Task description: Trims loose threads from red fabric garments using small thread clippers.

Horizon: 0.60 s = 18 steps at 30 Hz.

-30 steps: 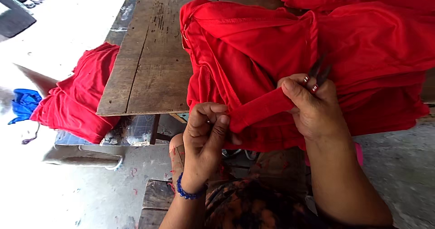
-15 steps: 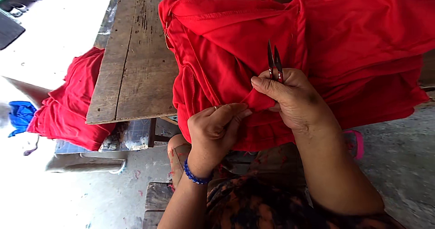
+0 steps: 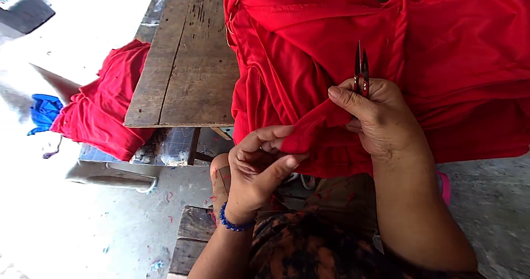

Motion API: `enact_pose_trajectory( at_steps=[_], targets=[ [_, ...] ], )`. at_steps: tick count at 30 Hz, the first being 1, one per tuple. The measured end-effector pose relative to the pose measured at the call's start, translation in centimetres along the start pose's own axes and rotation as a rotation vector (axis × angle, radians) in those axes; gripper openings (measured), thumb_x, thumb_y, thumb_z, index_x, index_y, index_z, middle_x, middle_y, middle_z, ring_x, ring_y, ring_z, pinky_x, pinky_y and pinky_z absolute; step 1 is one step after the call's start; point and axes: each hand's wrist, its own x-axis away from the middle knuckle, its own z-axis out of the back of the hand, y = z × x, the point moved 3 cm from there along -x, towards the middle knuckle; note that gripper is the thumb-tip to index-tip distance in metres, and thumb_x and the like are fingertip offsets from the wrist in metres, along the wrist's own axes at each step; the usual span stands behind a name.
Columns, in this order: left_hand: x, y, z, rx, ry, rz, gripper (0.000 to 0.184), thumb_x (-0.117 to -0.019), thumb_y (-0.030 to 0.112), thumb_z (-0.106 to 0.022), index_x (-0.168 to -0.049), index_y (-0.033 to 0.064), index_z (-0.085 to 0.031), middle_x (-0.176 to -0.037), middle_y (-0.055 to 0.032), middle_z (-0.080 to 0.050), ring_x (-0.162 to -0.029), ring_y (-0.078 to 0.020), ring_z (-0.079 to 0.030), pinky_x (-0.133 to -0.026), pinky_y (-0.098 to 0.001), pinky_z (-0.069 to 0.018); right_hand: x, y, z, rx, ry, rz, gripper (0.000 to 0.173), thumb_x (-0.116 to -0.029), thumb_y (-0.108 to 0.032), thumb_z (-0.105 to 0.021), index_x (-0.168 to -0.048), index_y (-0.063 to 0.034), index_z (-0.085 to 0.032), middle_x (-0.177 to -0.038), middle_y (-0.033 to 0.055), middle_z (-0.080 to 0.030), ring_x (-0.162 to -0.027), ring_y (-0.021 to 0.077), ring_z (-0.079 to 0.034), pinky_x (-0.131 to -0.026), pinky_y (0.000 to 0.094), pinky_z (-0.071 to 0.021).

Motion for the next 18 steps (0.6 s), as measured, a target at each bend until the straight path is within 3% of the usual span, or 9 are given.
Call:
enact_pose_trajectory(
  at_steps=[2,4,6,7,9,13,18],
  targets=[
    [0.1,0.0,-0.6,-0.067,0.072,-0.008,0.025,-0.0899,0.003,-0.076,-0.114,0.0091,-0.075,-0.095,0.0000,-0.076,-0.081,-0.0107,-0.074,-0.075,-0.0300,-0.0652,0.3,-0.2,0.0,0.038,0.020,0.050,0.019,-0.1003,-0.008,-0.062,-0.083,-0.0151,-0.067,-0.063,-0.0121,-0.056,-0.049,-0.0057,-0.045,-0.045,0.0102,-0.0349],
    [0.2,-0.1,-1.0,-0.078,0.113,0.006,0.016,-0.0935,-0.001,-0.071,-0.107,0.0062,-0.075,-0.092,-0.0031,-0.077,-0.078,-0.0133,-0.076,-0.073,-0.0316,-0.0658,1.1,-0.8,-0.1,0.139,0.037,0.140,0.003,-0.0988,-0.011,-0.066,-0.099,-0.0106,-0.069,-0.076,-0.0078,-0.060,-0.057,-0.0030,-0.049,-0.047,0.0106,-0.0378],
    [0.3,-0.1,-1.2,-0.060,0.121,0.032,0.012,-0.0982,0.001,-0.065,-0.106,0.0060,-0.072,-0.090,-0.0038,-0.076,-0.078,-0.0142,-0.076,-0.074,-0.0322,-0.0657,2.4,-1.8,-0.1,0.302,0.020,0.246,0.025,-0.0972,-0.020,-0.068,-0.117,-0.0063,-0.064,-0.104,-0.0019,-0.060,-0.086,0.0011,-0.061,-0.067,0.0120,-0.0523],
    [0.3,0.0,-1.2,-0.056,0.122,0.048,0.011,-0.1005,0.004,-0.062,-0.107,0.0070,-0.070,-0.090,-0.0029,-0.075,-0.079,-0.0138,-0.075,-0.074,-0.0323,-0.0655,3.2,-2.4,-0.1,0.393,0.016,0.295,0.031,-0.0974,-0.024,-0.068,-0.120,-0.0045,-0.062,-0.110,-0.0001,-0.056,-0.094,0.0015,-0.059,-0.072,0.0117,-0.0515],
    [0.4,0.4,-1.2,-0.042,0.130,0.064,0.010,-0.1029,0.007,-0.059,-0.107,0.0086,-0.069,-0.092,-0.0022,-0.074,-0.081,-0.0143,-0.075,-0.075,-0.0339,-0.0657,5.0,-3.1,-0.4,0.582,0.039,0.407,0.029,-0.0986,-0.026,-0.066,-0.114,-0.0018,-0.063,-0.107,0.0013,-0.055,-0.091,0.0009,-0.054,-0.073,0.0124,-0.0459],
    [0.6,0.8,-1.4,-0.037,0.118,0.039,0.009,-0.1045,0.010,-0.057,-0.107,0.0122,-0.065,-0.093,0.0008,-0.072,-0.084,-0.0125,-0.075,-0.078,-0.0346,-0.0659,8.2,-3.5,-1.7,0.916,0.101,0.485,0.031,-0.1011,-0.033,-0.065,-0.102,-0.0024,-0.072,-0.080,0.0047,-0.064,-0.070,0.0098,-0.059,-0.060,0.0255,-0.0462],
    [0.9,0.9,-1.9,-0.114,0.073,-0.020,0.007,-0.1053,0.015,-0.057,-0.107,0.0159,-0.064,-0.092,0.0056,-0.068,-0.083,-0.0077,-0.071,-0.078,-0.0325,-0.0646,8.7,-3.7,-3.3,1.088,0.118,0.531,0.033,-0.1029,-0.033,-0.061,-0.101,-0.0030,-0.073,-0.076,0.0064,-0.061,-0.066,0.0165,-0.057,-0.056,0.0295,-0.0401]
  ],
)
